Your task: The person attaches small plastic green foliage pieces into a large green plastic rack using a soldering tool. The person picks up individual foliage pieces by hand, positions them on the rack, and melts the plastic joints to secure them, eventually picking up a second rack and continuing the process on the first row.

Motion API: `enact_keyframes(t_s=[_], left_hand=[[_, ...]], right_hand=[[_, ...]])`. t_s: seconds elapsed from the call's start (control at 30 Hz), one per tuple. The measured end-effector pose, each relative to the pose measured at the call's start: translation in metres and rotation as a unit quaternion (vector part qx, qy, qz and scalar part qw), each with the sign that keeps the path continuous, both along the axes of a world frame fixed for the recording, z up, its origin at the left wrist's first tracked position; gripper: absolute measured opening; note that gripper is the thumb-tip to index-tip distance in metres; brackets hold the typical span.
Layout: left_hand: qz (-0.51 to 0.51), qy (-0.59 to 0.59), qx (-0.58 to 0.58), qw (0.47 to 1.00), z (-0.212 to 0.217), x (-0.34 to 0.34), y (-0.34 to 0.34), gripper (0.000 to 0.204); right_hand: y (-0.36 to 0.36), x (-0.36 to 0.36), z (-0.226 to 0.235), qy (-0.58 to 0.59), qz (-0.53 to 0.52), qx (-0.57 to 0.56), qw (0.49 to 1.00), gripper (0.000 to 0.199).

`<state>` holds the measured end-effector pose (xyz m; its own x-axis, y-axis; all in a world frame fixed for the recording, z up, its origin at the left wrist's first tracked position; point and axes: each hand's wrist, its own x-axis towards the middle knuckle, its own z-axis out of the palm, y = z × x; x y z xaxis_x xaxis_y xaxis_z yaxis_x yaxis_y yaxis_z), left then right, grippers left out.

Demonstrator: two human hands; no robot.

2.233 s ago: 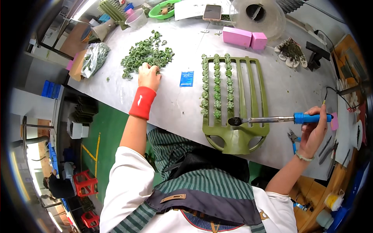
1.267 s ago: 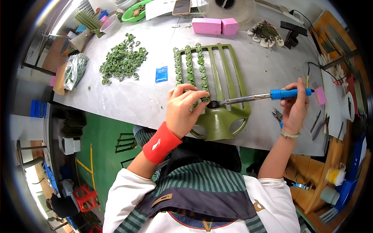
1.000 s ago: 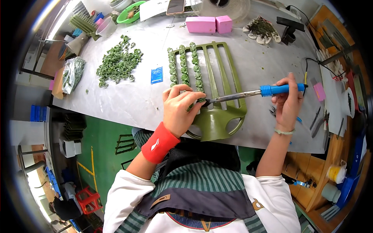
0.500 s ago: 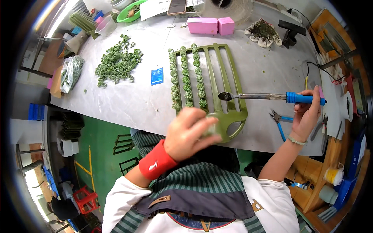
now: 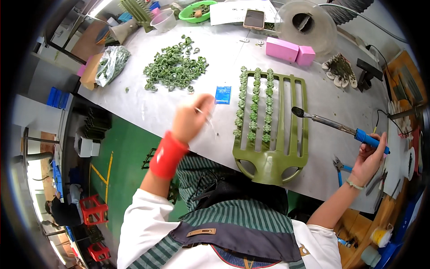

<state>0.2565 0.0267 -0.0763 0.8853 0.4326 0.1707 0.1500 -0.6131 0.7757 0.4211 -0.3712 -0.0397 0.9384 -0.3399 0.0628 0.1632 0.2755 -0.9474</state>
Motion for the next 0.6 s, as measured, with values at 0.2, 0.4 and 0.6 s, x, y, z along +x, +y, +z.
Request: enact_keyframes(t_s=[0.2, 0.4, 0.6], left_hand=[[0.149, 0.117, -0.075, 0.979, -0.044, 0.039, 0.101, 0.022], [0.011, 0.016, -0.058, 0.998, -0.03, 0.07, 0.086, 0.027], [-0.215, 0.023, -0.126, 0.968, 0.014, 0.151, -0.019, 0.026]], right_hand=[[0.007, 0.002, 0.007, -0.011, -0.014, -0.014, 1.0, 0.033], [0.024, 0.008, 0.007, 0.009, -0.026, -0.018, 0.999, 0.035], [0.04, 0.031, -0.014, 0.004, -0.018, -0.007, 1.0, 0.035]])
